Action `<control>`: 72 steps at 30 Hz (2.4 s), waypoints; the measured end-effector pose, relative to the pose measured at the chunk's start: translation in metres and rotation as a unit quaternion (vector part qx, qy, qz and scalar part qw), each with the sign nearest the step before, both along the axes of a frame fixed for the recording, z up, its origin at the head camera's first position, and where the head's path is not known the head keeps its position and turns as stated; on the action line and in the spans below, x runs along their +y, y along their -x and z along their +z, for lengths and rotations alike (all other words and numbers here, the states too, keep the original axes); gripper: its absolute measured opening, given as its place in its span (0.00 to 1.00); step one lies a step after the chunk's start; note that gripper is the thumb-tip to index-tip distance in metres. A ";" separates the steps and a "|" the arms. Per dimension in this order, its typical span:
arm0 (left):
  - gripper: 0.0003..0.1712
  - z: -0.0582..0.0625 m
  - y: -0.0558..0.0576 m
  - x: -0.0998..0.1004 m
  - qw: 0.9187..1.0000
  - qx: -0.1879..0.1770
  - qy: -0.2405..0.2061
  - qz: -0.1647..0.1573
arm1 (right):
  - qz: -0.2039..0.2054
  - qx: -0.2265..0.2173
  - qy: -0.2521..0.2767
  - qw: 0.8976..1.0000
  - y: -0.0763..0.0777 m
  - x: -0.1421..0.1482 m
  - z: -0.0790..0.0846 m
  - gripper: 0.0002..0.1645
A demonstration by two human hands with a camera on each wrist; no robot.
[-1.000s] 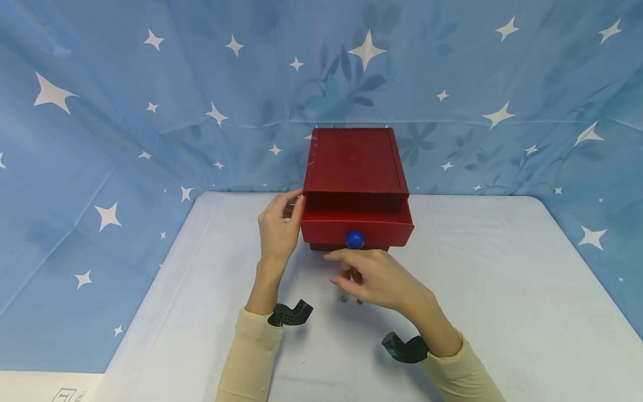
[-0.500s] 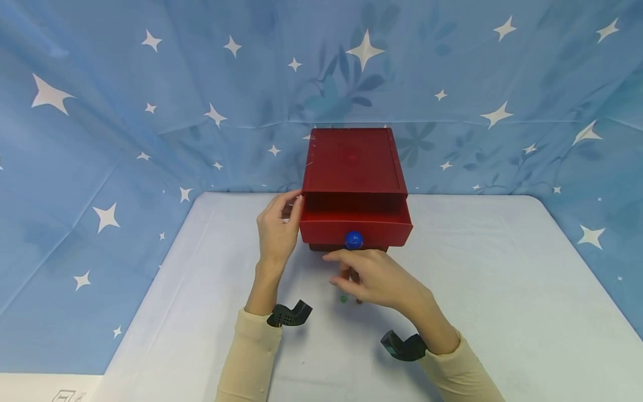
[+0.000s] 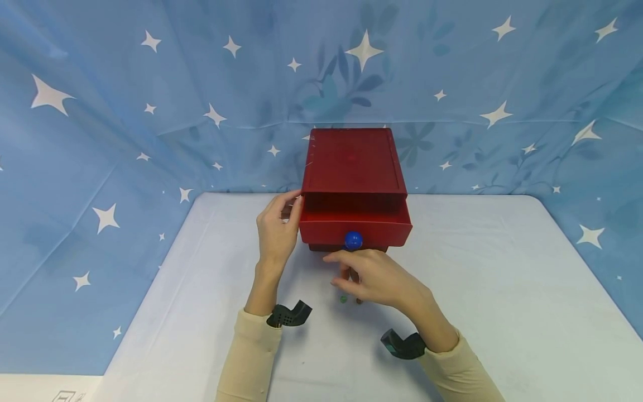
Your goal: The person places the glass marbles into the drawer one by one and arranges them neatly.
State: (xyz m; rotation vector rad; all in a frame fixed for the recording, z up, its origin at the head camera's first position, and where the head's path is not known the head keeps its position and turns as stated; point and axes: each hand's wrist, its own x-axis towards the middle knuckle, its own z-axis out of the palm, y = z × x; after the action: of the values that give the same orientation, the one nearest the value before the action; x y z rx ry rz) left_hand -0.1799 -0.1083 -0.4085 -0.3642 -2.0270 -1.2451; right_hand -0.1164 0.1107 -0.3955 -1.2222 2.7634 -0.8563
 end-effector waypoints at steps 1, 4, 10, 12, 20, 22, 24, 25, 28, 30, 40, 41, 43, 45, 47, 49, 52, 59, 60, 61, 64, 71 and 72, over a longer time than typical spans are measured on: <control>0.14 0.000 0.000 0.000 1.000 0.001 -0.001 0.000 | 0.000 0.000 -0.002 1.000 0.000 0.000 0.000 0.23; 0.14 0.000 0.000 0.000 1.000 0.004 -0.004 0.001 | 0.002 -0.001 -0.005 1.000 0.001 0.000 -0.001 0.23; 0.14 0.000 0.001 0.000 1.000 0.004 -0.003 0.002 | 0.006 0.002 -0.013 1.000 0.002 0.000 -0.002 0.23; 0.14 -0.001 0.001 0.000 1.000 0.003 -0.002 0.003 | 0.007 0.004 -0.015 1.000 0.002 0.000 -0.003 0.23; 0.13 0.000 0.001 0.000 1.000 0.009 -0.008 -0.002 | 0.009 0.001 -0.020 1.000 0.004 0.000 -0.004 0.23; 0.13 0.000 0.001 0.000 1.000 0.009 -0.010 -0.003 | 0.010 0.002 -0.022 1.000 0.004 0.001 -0.006 0.22; 0.12 -0.001 0.002 0.000 1.000 0.008 -0.012 -0.003 | 0.011 0.002 -0.023 1.000 0.005 0.001 -0.007 0.22; 0.12 -0.001 0.002 0.000 1.000 0.008 -0.014 -0.004 | 0.012 0.002 -0.023 1.000 0.005 0.001 -0.007 0.22; 0.12 -0.001 0.002 0.000 1.000 0.006 -0.014 -0.003 | 0.012 0.002 -0.026 1.000 0.006 0.001 -0.008 0.22; 0.12 -0.001 0.002 -0.001 1.000 0.005 -0.011 -0.002 | 0.013 0.001 -0.026 1.000 0.007 0.001 -0.009 0.23; 0.13 0.001 0.001 -0.001 1.000 0.006 -0.005 -0.003 | 0.012 -0.041 -0.048 0.998 0.013 0.001 -0.015 0.22; 0.13 0.001 0.001 -0.001 1.000 0.006 -0.005 -0.003 | 0.011 -0.046 -0.049 0.998 0.014 0.001 -0.016 0.22; 0.13 0.001 0.002 -0.001 1.000 0.007 -0.004 -0.004 | 0.010 -0.052 -0.055 0.997 0.016 0.002 -0.018 0.23; 0.13 0.001 0.002 -0.001 1.000 0.006 -0.004 -0.002 | 0.010 -0.059 -0.061 0.996 0.018 0.002 -0.020 0.23; 0.13 0.001 0.002 -0.001 1.000 0.005 -0.002 -0.001 | 0.011 -0.067 -0.064 0.996 0.020 0.002 -0.022 0.23; 0.13 0.000 0.002 -0.001 1.000 0.004 0.000 0.001 | 0.013 -0.070 -0.066 0.995 0.022 0.003 -0.024 0.23; 0.13 0.000 0.002 -0.001 1.000 0.004 0.001 0.001 | 0.016 -0.067 -0.070 0.995 0.024 0.004 -0.028 0.24; 0.13 0.001 0.002 -0.002 1.000 0.004 0.001 0.000 | 0.014 -0.080 -0.076 0.994 0.029 0.006 -0.038 0.25; 0.13 0.001 0.002 -0.001 1.000 0.004 0.002 -0.001 | 0.014 -0.083 -0.078 0.993 0.030 0.006 -0.039 0.24; 0.13 0.001 0.002 -0.001 1.000 0.004 0.002 -0.001 | 0.014 -0.086 -0.080 0.993 0.031 0.006 -0.041 0.24; 0.13 0.001 0.002 -0.001 1.000 0.002 0.004 -0.001 | 0.011 -0.091 -0.084 0.992 0.033 0.008 -0.044 0.24; 0.14 0.000 0.002 -0.001 1.000 -0.002 0.002 -0.001 | 0.003 -0.106 -0.099 0.989 0.034 0.007 -0.049 0.23; 0.14 0.000 0.001 -0.001 1.000 -0.002 0.000 -0.001 | 0.000 -0.110 -0.104 0.988 0.034 0.007 -0.050 0.22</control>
State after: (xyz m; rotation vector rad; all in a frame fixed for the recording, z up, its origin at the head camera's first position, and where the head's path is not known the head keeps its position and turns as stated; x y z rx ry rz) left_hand -0.1813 -0.1097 -0.4083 -0.3646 -2.0311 -1.2475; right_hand -0.1503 0.1173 -0.4451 -1.0261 2.5971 -0.6381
